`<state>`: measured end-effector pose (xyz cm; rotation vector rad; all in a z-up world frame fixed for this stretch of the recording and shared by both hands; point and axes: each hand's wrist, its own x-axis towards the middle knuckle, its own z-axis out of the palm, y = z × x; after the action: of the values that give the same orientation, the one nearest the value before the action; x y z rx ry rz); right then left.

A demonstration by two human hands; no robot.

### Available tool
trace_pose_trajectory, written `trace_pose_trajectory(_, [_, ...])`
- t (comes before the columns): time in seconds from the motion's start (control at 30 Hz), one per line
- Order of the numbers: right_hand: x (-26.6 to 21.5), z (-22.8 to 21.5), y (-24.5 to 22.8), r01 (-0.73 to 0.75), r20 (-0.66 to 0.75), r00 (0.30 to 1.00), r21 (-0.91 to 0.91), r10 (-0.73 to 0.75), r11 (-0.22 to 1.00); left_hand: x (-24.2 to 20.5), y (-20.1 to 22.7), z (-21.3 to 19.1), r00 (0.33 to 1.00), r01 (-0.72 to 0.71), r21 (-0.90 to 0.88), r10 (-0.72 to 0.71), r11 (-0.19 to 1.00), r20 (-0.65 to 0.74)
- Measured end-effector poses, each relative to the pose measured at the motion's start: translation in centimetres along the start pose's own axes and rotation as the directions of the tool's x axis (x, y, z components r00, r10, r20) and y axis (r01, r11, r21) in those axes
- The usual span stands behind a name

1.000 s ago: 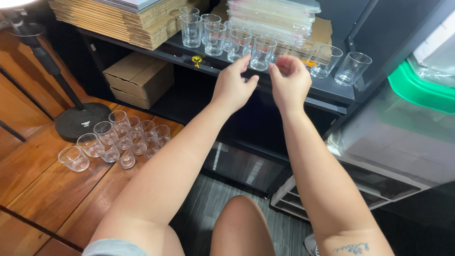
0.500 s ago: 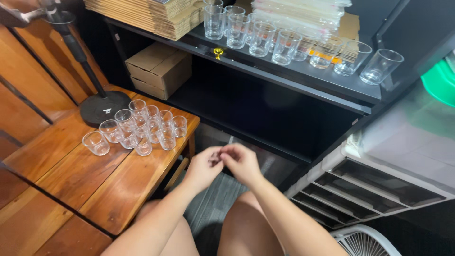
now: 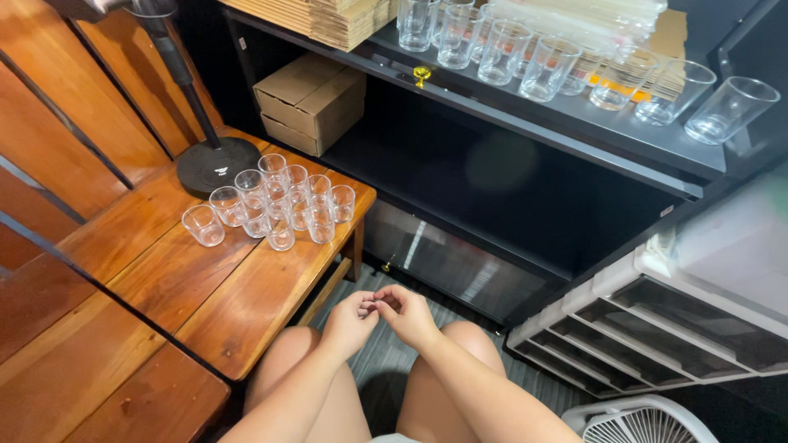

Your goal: The person picks up clear plastic glasses from a wooden bench and places them into a black cabinet. The person handles the glasses one at a time, moving them from the bench to the cabinet shelf.

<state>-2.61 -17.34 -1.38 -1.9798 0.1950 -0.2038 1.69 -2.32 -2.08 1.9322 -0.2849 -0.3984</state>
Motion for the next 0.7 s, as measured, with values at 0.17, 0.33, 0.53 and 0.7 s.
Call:
trace_pose_trajectory(0.17, [-0.3,-0.1,0.7,-0.007,0.024,1.0,-0.098,0.009,0.995,-0.3,-0.5,0.3,1.0,0.027,0.093,-0.026,0.995,-0.009])
trace_pose_trajectory(0.33, [-0.2,0.2,1.1,-0.008,0.053,0.998,-0.155,0.016,0.988,-0.8,0.3,-0.2,1.0,0.012,0.145,-0.01,0.989,-0.012])
trace_pose_trajectory(0.53, [-0.4,0.4,0.6,-0.032,0.047,0.998,-0.194,0.042,0.981,-1.2,0.7,-0.6,1.0,0.018,0.117,-0.016,0.993,-0.02])
trace_pose_trajectory(0.7, [-0.5,0.5,0.7,-0.045,0.045,0.997,-0.203,0.056,0.978,-1.6,1.1,-0.9,1.0,-0.004,0.141,0.003,0.99,0.007])
